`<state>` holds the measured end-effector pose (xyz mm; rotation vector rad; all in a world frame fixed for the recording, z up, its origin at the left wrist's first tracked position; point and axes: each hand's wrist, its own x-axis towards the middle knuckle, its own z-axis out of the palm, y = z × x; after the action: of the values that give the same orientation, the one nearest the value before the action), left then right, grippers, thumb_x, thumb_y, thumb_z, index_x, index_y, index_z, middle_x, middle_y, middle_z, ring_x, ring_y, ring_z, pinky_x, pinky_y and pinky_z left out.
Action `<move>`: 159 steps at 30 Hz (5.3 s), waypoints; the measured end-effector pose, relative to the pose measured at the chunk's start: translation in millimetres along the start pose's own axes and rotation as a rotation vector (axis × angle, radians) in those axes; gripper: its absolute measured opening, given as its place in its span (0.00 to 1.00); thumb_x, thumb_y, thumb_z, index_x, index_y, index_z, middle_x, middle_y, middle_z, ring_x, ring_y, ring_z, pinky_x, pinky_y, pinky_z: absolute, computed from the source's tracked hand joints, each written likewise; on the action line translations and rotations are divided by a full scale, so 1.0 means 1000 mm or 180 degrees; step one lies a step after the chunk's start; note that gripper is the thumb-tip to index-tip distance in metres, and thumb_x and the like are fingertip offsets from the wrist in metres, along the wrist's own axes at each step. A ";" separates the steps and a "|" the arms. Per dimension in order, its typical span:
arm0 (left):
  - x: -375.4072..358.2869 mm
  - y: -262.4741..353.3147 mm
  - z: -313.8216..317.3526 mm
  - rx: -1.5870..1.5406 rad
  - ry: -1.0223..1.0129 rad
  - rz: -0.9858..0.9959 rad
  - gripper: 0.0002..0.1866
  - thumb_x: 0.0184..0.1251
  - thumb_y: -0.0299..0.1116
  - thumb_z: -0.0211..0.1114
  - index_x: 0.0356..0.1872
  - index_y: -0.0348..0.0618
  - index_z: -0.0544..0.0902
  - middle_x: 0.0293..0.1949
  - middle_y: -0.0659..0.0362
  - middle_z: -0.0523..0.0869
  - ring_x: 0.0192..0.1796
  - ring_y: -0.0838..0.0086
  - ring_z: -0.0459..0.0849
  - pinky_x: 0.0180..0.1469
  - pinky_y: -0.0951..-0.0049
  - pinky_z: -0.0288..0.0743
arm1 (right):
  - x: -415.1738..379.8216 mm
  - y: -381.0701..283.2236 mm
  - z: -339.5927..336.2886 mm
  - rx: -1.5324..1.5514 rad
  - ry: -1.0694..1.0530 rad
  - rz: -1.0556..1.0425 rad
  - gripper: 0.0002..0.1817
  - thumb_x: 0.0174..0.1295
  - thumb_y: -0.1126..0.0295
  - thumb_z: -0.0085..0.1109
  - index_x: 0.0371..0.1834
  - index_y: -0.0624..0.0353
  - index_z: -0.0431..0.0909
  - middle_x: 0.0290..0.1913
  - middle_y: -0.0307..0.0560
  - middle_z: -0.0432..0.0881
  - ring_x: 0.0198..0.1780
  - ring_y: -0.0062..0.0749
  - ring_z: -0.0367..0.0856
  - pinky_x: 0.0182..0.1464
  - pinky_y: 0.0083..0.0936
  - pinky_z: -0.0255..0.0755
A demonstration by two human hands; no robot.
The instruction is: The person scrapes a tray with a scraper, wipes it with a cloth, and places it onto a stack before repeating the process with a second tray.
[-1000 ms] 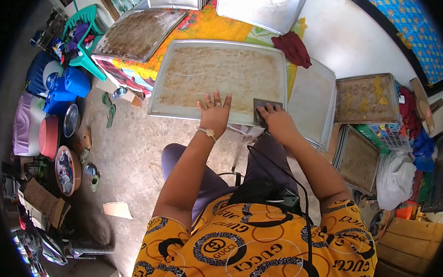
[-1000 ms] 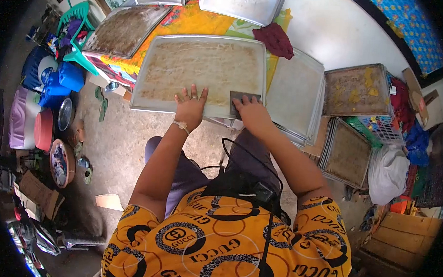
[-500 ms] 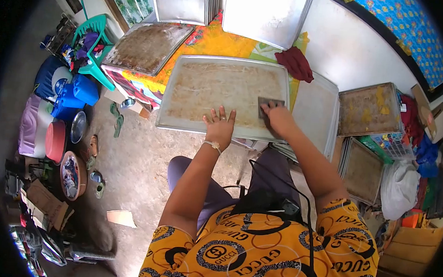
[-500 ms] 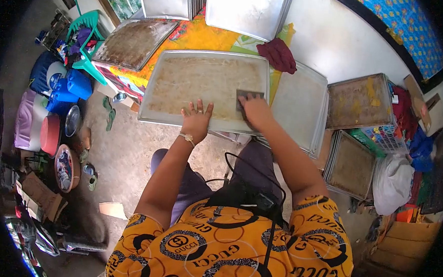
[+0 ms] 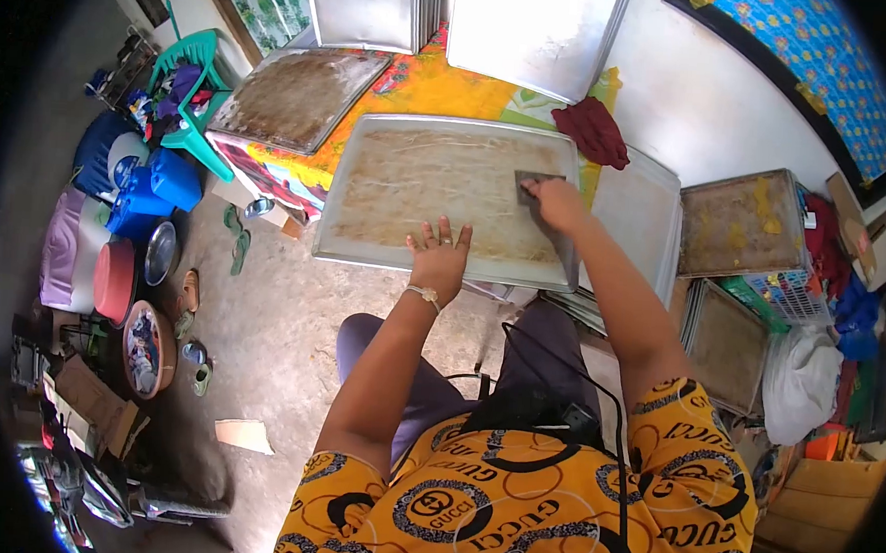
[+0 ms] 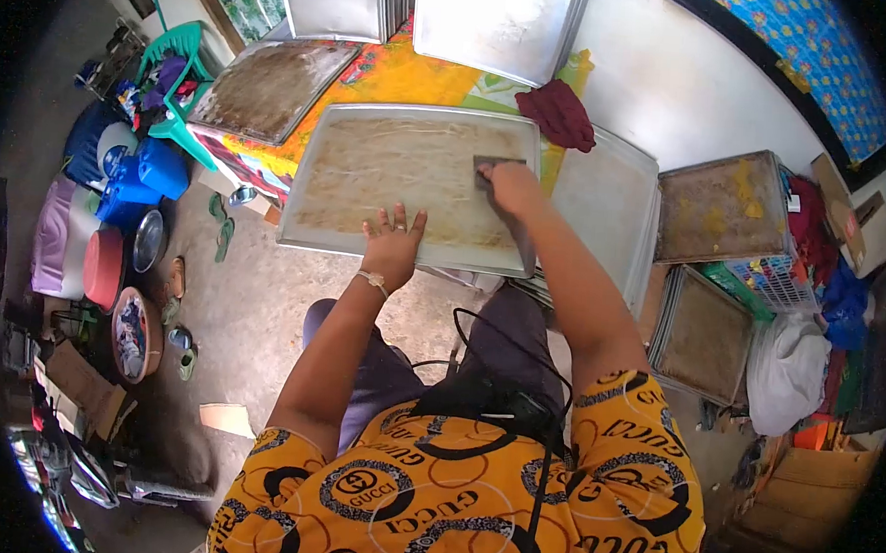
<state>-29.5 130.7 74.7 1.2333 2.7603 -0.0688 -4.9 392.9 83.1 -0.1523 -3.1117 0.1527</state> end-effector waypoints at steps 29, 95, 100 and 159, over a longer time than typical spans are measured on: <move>-0.001 -0.001 -0.003 -0.0003 0.0015 0.0012 0.32 0.65 0.31 0.51 0.72 0.52 0.56 0.71 0.40 0.55 0.70 0.37 0.56 0.64 0.29 0.49 | 0.022 -0.008 -0.012 -0.0008 0.0030 -0.0098 0.25 0.53 0.77 0.47 0.57 0.51 0.76 0.39 0.56 0.82 0.39 0.51 0.81 0.43 0.42 0.75; -0.006 -0.060 -0.004 0.0070 -0.0151 0.0628 0.37 0.64 0.30 0.53 0.73 0.68 0.51 0.75 0.52 0.48 0.75 0.46 0.46 0.68 0.32 0.42 | -0.125 -0.076 -0.022 0.0493 0.0154 -0.0630 0.26 0.53 0.78 0.48 0.58 0.50 0.75 0.58 0.51 0.76 0.56 0.50 0.75 0.57 0.37 0.71; 0.000 -0.093 -0.015 0.0812 0.0220 -0.0097 0.38 0.64 0.32 0.55 0.73 0.73 0.51 0.76 0.54 0.41 0.76 0.49 0.40 0.66 0.28 0.37 | -0.132 -0.074 -0.038 0.0805 0.0365 -0.0570 0.27 0.52 0.80 0.48 0.59 0.50 0.74 0.59 0.52 0.75 0.59 0.49 0.74 0.60 0.37 0.69; -0.019 0.016 -0.005 -0.0198 0.0192 0.0311 0.29 0.63 0.28 0.49 0.69 0.47 0.62 0.70 0.46 0.60 0.69 0.44 0.61 0.61 0.33 0.58 | -0.080 -0.064 -0.010 0.0277 -0.0186 -0.0269 0.27 0.57 0.76 0.46 0.63 0.47 0.70 0.65 0.57 0.69 0.64 0.57 0.67 0.66 0.43 0.61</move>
<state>-5.6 127.4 82.3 1.3735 2.7243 0.0635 68.8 322.8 98.0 -0.0147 -3.1552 0.2953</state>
